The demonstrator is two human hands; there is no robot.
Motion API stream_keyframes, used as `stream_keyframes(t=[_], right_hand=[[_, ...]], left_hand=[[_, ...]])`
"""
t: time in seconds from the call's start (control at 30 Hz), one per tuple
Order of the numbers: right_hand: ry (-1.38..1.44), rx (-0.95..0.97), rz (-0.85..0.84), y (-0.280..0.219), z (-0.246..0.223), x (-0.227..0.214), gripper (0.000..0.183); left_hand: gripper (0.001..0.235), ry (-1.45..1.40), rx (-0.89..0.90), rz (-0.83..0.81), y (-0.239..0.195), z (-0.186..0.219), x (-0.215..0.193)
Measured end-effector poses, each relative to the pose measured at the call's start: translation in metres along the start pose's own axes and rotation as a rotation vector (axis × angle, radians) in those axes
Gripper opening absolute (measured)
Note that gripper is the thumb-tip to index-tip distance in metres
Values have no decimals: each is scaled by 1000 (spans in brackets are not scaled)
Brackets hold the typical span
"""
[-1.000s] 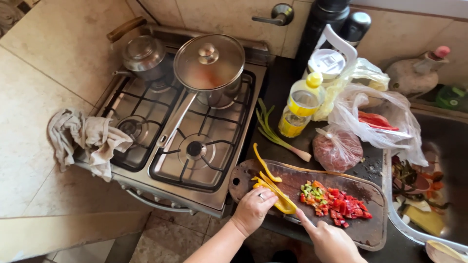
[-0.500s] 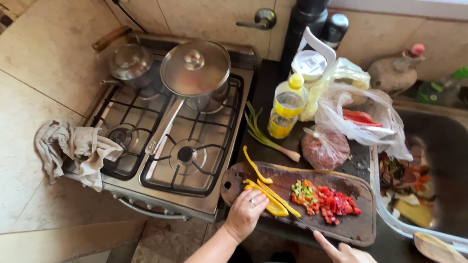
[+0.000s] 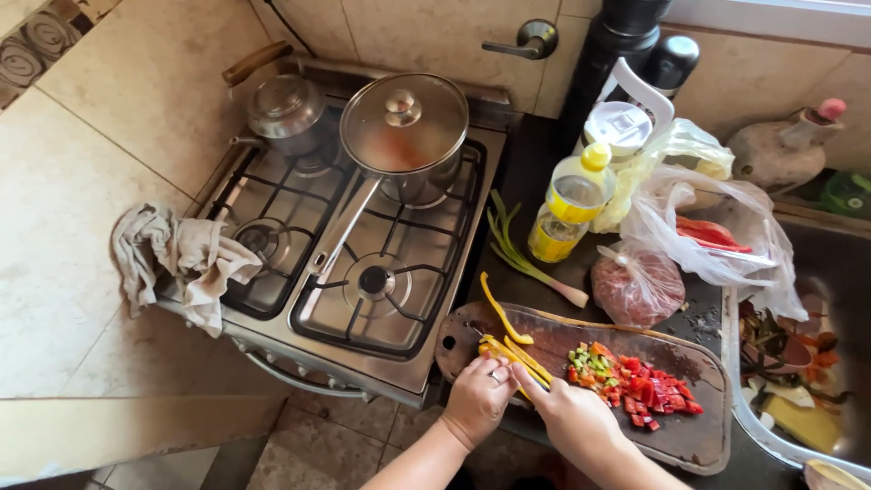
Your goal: Washing bell peppers in a sink and dicing them on a wooden cutting board.
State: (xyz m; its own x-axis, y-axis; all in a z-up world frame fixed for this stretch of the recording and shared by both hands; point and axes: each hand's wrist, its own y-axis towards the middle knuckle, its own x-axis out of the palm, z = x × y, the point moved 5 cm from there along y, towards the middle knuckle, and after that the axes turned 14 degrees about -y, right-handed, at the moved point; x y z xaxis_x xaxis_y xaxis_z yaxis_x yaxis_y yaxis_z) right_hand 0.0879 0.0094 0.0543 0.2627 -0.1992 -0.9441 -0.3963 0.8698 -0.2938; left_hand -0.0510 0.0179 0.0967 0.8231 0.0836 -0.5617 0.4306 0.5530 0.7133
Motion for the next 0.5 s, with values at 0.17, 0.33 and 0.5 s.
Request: stream_keyframes(t=[0.17,0.33,0.5], right_hand=[[24,-3,-63,16,0,-1,70],[-2,-9,-75,11,1,4,75],[-49,-9,-123,-14,7,10,77]], left_hand=[[16,-30,-28,13,-2,-3,3],[12,3,-54,12,-8,-5,7],[14,-6,-71,-25,-10,-6,9]])
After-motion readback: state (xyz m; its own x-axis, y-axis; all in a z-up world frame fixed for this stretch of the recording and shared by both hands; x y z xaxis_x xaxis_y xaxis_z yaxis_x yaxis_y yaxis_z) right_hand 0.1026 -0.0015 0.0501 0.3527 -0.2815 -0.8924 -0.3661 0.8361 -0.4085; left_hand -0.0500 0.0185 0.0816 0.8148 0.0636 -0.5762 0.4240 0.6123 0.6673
